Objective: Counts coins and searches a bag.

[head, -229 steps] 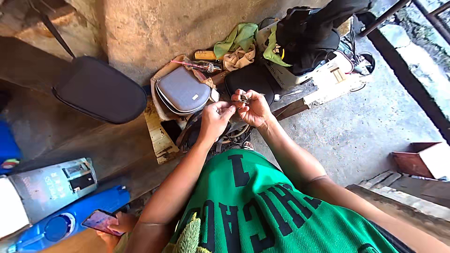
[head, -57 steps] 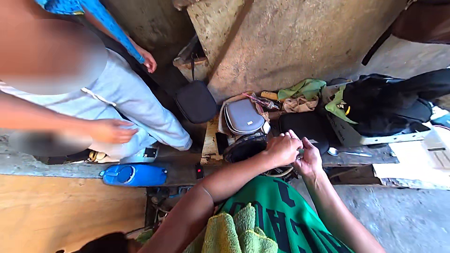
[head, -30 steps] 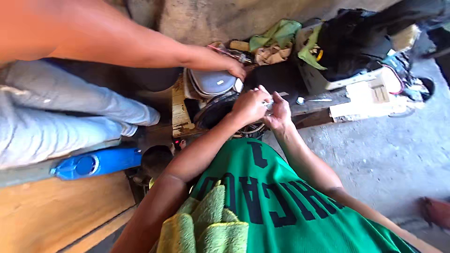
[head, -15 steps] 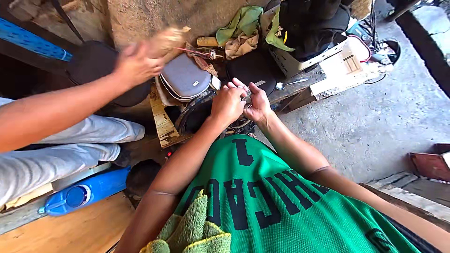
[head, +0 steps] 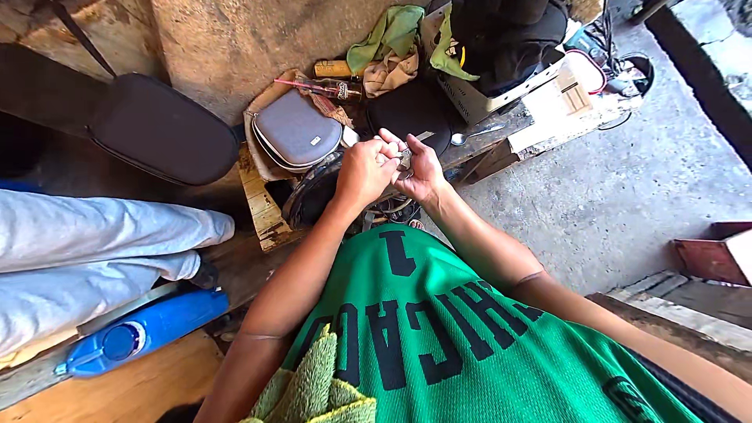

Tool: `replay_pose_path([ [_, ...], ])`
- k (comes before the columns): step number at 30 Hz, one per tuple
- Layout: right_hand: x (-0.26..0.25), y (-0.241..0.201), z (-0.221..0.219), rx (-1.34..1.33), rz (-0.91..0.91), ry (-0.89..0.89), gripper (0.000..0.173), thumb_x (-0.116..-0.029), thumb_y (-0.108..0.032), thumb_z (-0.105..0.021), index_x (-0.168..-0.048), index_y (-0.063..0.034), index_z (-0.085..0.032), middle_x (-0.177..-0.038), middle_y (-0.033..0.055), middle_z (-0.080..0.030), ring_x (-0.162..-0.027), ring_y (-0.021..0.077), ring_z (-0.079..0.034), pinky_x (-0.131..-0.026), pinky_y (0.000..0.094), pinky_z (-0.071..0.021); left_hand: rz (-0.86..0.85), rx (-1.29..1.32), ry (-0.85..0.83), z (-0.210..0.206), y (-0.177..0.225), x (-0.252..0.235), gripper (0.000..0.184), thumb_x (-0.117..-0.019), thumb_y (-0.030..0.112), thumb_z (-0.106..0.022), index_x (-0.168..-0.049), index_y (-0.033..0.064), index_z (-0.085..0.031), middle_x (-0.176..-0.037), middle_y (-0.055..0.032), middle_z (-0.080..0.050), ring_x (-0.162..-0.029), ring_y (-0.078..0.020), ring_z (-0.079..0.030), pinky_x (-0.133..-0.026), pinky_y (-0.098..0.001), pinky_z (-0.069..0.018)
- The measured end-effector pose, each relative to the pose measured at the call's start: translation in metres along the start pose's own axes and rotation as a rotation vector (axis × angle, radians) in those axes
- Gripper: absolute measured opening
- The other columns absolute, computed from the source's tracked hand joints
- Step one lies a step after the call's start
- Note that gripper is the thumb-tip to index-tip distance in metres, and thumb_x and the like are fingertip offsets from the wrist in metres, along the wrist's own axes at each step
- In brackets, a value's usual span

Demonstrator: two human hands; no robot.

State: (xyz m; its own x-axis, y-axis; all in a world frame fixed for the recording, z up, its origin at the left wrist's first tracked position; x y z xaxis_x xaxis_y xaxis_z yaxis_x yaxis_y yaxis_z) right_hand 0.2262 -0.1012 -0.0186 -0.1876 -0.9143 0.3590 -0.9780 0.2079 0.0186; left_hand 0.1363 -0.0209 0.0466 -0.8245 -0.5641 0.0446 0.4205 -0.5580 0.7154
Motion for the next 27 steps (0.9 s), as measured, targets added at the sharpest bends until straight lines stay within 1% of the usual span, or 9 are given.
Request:
replay_pose_path([
  [3, 0.0, -0.002, 0.001, 0.015, 0.019, 0.046, 0.066, -0.1082, -0.053, -0.023, -0.126, -0.0038, -0.063, -0.111, 0.0165, -0.071, -0.104, 0.027, -0.071, -0.093, 0.0422, -0.0583, -0.015, 0.315, 0.027, 0.007, -0.011, 0.002, 0.008, -0.0902, 0.013, -0.072, -0.094, 0.006, -0.071, -0.069, 0.0013, -0.064, -0.059, -0.0069, -0.059, -0.058, -0.0274, -0.0518],
  [5, 0.001, -0.004, -0.002, 0.04, 0.034, 0.088, 0.061, -0.1093, -0.05, -0.026, -0.12, -0.0033, -0.064, -0.106, 0.0155, -0.073, -0.101, 0.0271, -0.072, -0.09, 0.0426, -0.0598, 0.069, 0.615, 0.002, 0.011, -0.018, 0.006, 0.003, -0.0943, 0.009, -0.066, -0.096, 0.0064, -0.067, -0.065, 0.0031, -0.057, -0.049, -0.004, -0.045, -0.045, -0.0209, -0.0383],
  [8, 0.003, -0.005, -0.006, 0.153, 0.035, 0.144, 0.046, -0.1098, -0.044, -0.035, -0.101, -0.0082, -0.063, -0.088, 0.0102, -0.072, -0.078, 0.0193, -0.073, -0.068, 0.0304, -0.0622, 0.251, 1.054, -0.09, 0.012, -0.03, 0.014, 0.011, -0.1004, 0.01, -0.05, -0.095, 0.0152, -0.058, -0.058, 0.0083, -0.04, -0.043, -0.0006, -0.033, -0.04, -0.0152, -0.029],
  [11, -0.001, -0.002, -0.007, 0.35, -0.002, 0.097, 0.038, -0.1102, -0.042, -0.038, -0.09, -0.0144, -0.055, -0.071, 0.0005, -0.059, -0.051, 0.0068, -0.056, -0.043, 0.0168, -0.0456, 0.347, 1.298, -0.162, 0.008, -0.042, 0.02, 0.014, -0.1003, 0.017, -0.042, -0.095, 0.0207, -0.054, -0.062, 0.0085, -0.043, -0.043, -0.0005, -0.037, -0.04, -0.0139, -0.0338],
  [13, 0.0, 0.003, -0.011, 0.58, 0.001, 0.058, 0.038, -0.1111, -0.042, -0.037, -0.089, -0.0165, -0.053, -0.065, -0.0045, -0.051, -0.043, 0.0023, -0.043, -0.037, 0.0146, -0.0346, 0.379, 1.351, -0.169, 0.004, -0.049, 0.024, 0.014, -0.1005, 0.018, -0.041, -0.096, 0.0201, -0.054, -0.063, 0.0075, -0.046, -0.044, -0.0011, -0.04, -0.04, -0.0142, -0.0352],
  [16, 0.0, 0.013, -0.02, 0.949, 0.106, -0.055, 0.038, -0.1125, -0.035, -0.037, -0.092, -0.0105, -0.057, -0.06, -0.0048, -0.044, -0.042, 0.0036, -0.034, -0.037, 0.0179, -0.0289, 0.394, 1.325, -0.182, -0.002, -0.057, 0.027, 0.015, -0.1013, 0.021, -0.039, -0.096, 0.0207, -0.053, -0.068, 0.0061, -0.05, -0.046, -0.0014, -0.041, -0.041, -0.0145, -0.0343],
  [19, -0.001, 0.023, -0.026, 1.179, 0.269, -0.106, 0.032, -0.1102, -0.025, -0.047, -0.089, -0.0054, -0.061, -0.061, -0.0007, -0.052, -0.044, 0.0049, -0.037, -0.04, 0.0208, -0.0303, 0.455, 1.309, -0.133, -0.003, -0.06, 0.029, 0.017, -0.1001, 0.021, -0.039, -0.096, 0.0192, -0.056, -0.07, 0.0047, -0.052, -0.048, -0.0029, -0.043, -0.041, -0.016, -0.0338],
  [25, -0.007, 0.034, -0.028, 1.452, 0.421, -0.118, 0.031, -0.1087, -0.02, -0.051, -0.092, 0.0011, -0.066, -0.08, 0.0083, -0.07, -0.067, 0.0146, -0.069, -0.064, 0.032, -0.0604, 0.459, 1.407, -0.108, 0.001, -0.067, 0.033, 0.045, -0.1068, 0.034, -0.025, -0.087, 0.0148, -0.061, -0.071, 0.0, -0.059, -0.053, -0.0075, -0.051, -0.044, -0.0191, -0.0403],
  [27, -0.007, 0.039, -0.03, 1.451, 0.406, -0.134, 0.032, -0.1094, -0.02, -0.049, -0.093, 0.0024, -0.065, -0.082, 0.01, -0.07, -0.069, 0.0175, -0.071, -0.067, 0.0354, -0.0637, 0.471, 1.437, -0.108, 0.002, -0.068, 0.035, 0.048, -0.1088, 0.036, -0.024, -0.086, 0.0149, -0.06, -0.071, -0.0001, -0.058, -0.053, -0.0081, -0.051, -0.045, -0.0193, -0.0408],
])
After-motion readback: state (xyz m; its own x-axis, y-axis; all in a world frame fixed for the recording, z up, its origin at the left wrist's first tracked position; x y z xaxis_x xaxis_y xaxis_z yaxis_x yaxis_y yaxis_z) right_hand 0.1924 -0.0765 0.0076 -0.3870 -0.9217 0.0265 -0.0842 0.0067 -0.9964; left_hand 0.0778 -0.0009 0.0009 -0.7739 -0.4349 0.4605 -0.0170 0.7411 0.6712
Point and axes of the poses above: each hand's wrist, its own x-axis away from the middle knuckle, its own z-axis out of the back of the hand, y = z × x, the point moved 3 cm from there along -x, towards the middle knuckle
